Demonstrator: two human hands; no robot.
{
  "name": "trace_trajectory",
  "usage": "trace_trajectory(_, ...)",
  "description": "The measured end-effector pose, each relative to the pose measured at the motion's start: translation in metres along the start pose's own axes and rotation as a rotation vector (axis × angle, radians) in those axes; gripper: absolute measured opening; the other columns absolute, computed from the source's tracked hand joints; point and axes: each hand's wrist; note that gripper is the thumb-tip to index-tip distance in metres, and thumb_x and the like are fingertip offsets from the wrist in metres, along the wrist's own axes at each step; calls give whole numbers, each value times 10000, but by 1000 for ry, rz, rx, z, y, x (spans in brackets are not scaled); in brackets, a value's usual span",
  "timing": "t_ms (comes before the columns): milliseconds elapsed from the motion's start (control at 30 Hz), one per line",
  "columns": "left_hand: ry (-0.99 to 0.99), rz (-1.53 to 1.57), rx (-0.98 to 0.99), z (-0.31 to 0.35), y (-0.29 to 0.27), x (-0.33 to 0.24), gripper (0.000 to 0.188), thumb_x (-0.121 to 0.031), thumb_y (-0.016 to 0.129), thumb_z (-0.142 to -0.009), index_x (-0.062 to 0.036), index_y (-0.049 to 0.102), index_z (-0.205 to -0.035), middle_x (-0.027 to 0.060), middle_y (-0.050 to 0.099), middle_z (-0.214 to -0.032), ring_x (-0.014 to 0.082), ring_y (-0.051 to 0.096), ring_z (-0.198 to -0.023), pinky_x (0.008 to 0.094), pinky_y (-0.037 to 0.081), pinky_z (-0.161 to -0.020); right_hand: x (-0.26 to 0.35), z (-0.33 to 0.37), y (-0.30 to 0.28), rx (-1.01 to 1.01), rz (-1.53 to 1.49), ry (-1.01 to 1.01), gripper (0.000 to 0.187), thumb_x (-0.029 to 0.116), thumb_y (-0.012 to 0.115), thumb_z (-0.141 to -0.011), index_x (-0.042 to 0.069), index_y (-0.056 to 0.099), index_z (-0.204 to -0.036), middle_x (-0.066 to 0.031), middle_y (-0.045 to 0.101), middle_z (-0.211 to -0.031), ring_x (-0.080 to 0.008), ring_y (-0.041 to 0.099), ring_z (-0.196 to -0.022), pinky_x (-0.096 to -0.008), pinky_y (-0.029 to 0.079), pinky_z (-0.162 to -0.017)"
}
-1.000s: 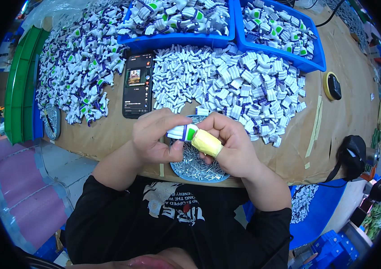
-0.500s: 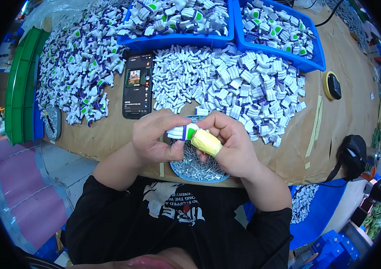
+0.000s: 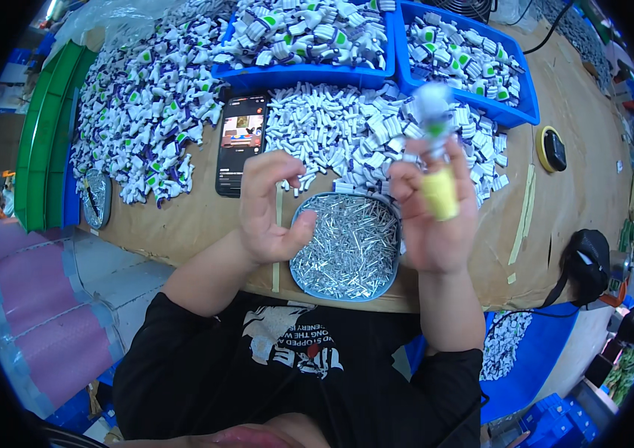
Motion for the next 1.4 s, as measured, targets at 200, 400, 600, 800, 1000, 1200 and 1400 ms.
trace_trajectory(200,-130,-428,176,-28,-31,-18,302,-19,617,-728,-14,597,-1029,152,560,-1007,293,564,-904,371,458,-791,-9,15,13,198,583,53,600,245,680,-821,76,435,-1342,-157,562,-1192,-192,569,-909,-253,434,-721)
trace_trajectory(400,-371,-1137,290,-24,-103,34,276,-87,591,-788,-77,613,-1062,119,553,-1118,306,530,-1023,446,434,-814,-8,25,37,950,1472,-95,379,154,706,-681,105,643,-1051,-37,603,-996,-236,511,-869,-364,380,-784)
trace_trajectory(600,-316,-1322,437,4,-127,62,229,-196,592,-838,-117,637,-1048,99,544,-1144,290,514,-1043,437,427,-820,-16,32,35,1069,1747,-98,286,139,680,-677,115,639,-958,-12,558,-918,-198,492,-887,-347,338,-761)
trace_trajectory(800,-362,-1157,407,-4,-133,61,177,-131,628,-786,-88,623,-958,84,571,-1002,266,563,-926,394,456,-751,-21,34,29,1077,1747,-168,200,122,658,-671,105,611,-864,-25,511,-832,-198,490,-847,-338,343,-745)
trace_trajectory(1000,-256,-1258,333,-11,-139,66,227,-47,597,-763,-86,606,-986,87,585,-950,273,581,-872,383,475,-727,-22,33,29,1106,1739,-188,214,96,639,-641,100,599,-851,-29,504,-821,-196,493,-845,-328,346,-744)
trace_trajectory(1200,-274,-1279,408,-17,-144,75,150,-56,586,-777,-85,618,-921,98,602,-876,269,596,-832,385,483,-701,-19,33,29,1090,1684,-156,245,79,654,-630,94,588,-866,-29,512,-841,-201,493,-858,-325,346,-743)
trace_trajectory(1400,-443,-1034,47,-24,-153,68,174,-93,607,-843,-54,629,-1011,89,623,-828,191,597,-651,324,473,-608,-14,30,34,1087,1691,-105,254,55,646,-630,92,592,-876,-35,532,-878,-209,491,-875,-331,355,-747)
Point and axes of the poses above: each hand's wrist, its own z-axis away from the middle knuckle, its own y-axis out of the palm, x = y × z
